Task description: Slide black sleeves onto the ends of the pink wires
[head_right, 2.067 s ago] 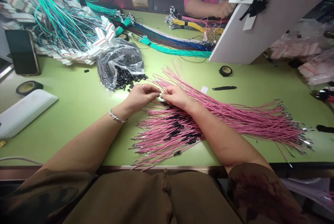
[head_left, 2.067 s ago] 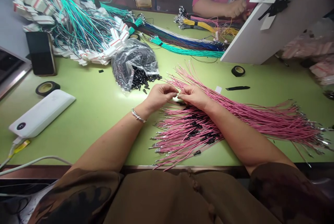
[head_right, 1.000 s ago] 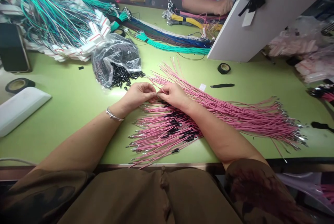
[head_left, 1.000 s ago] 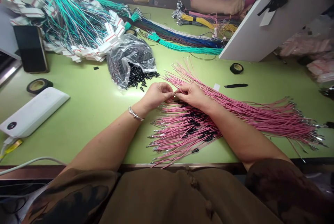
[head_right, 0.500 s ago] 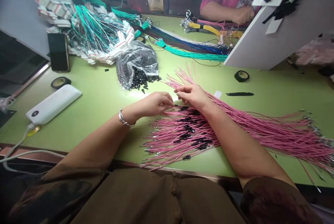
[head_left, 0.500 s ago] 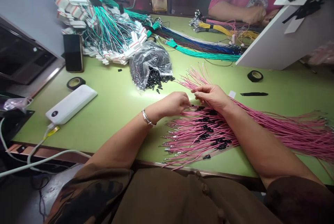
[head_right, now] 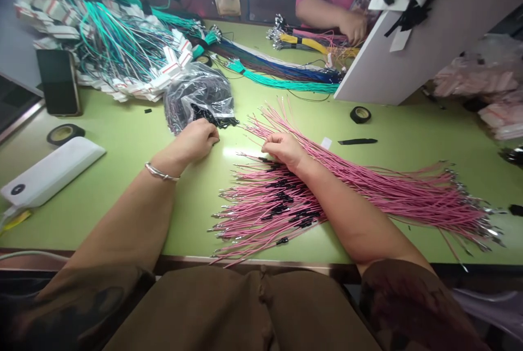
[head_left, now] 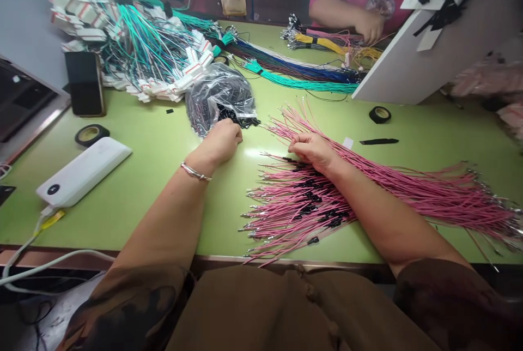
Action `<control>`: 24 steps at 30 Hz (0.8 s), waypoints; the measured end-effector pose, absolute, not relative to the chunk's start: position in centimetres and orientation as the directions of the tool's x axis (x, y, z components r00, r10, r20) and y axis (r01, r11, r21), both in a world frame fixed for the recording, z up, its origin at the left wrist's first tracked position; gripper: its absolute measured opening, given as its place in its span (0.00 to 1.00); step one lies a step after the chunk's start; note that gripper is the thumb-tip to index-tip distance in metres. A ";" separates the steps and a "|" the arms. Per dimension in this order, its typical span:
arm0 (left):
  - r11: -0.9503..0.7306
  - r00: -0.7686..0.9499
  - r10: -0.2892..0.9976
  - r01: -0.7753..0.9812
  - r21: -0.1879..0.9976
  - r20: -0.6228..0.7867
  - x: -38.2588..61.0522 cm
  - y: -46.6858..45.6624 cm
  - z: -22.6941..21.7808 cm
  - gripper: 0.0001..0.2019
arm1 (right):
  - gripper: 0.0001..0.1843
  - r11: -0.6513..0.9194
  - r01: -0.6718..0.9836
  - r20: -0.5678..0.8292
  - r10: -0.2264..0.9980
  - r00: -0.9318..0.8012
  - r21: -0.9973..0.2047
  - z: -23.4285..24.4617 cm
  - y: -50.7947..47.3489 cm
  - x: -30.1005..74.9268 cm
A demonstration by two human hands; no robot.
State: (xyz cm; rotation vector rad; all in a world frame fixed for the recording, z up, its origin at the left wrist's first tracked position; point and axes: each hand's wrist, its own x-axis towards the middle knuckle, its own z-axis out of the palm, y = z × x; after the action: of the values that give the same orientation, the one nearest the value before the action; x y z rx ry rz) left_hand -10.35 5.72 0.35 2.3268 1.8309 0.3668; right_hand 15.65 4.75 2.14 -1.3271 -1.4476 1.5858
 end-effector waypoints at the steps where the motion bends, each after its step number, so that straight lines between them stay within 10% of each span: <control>1: -0.240 0.221 0.970 0.937 0.255 0.102 -10.1 5.5 0.5 0.07 | 0.08 -0.208 0.201 -0.263 0.915 -0.307 -0.957 2.2 4.7 15.6; 7: -0.151 0.054 0.976 0.863 0.482 0.209 -8.2 4.5 1.8 0.11 | 0.11 -0.100 0.304 -0.203 0.921 -0.332 -0.947 2.2 4.6 15.3; 12: 0.039 -0.038 0.999 0.206 0.978 -0.032 -5.6 3.7 2.1 0.11 | 0.15 -0.048 0.323 -0.180 0.903 -0.391 -0.945 2.1 4.5 15.5; 16: 0.300 0.063 0.954 -0.266 0.916 -0.294 -4.2 3.4 1.9 0.12 | 0.14 -0.013 0.312 -0.145 0.904 -0.402 -0.950 2.3 4.5 15.6; 24: 0.399 0.093 0.915 -0.351 0.847 -0.393 -4.5 3.8 1.6 0.09 | 0.13 -0.010 0.356 -0.162 0.902 -0.400 -0.934 2.6 4.4 15.5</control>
State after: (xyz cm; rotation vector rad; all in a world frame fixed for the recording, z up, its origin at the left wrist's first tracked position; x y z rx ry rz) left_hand -4.47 3.79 1.63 0.6504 1.0930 1.0441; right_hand 15.48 4.35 2.63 -1.3035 -1.7689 1.4142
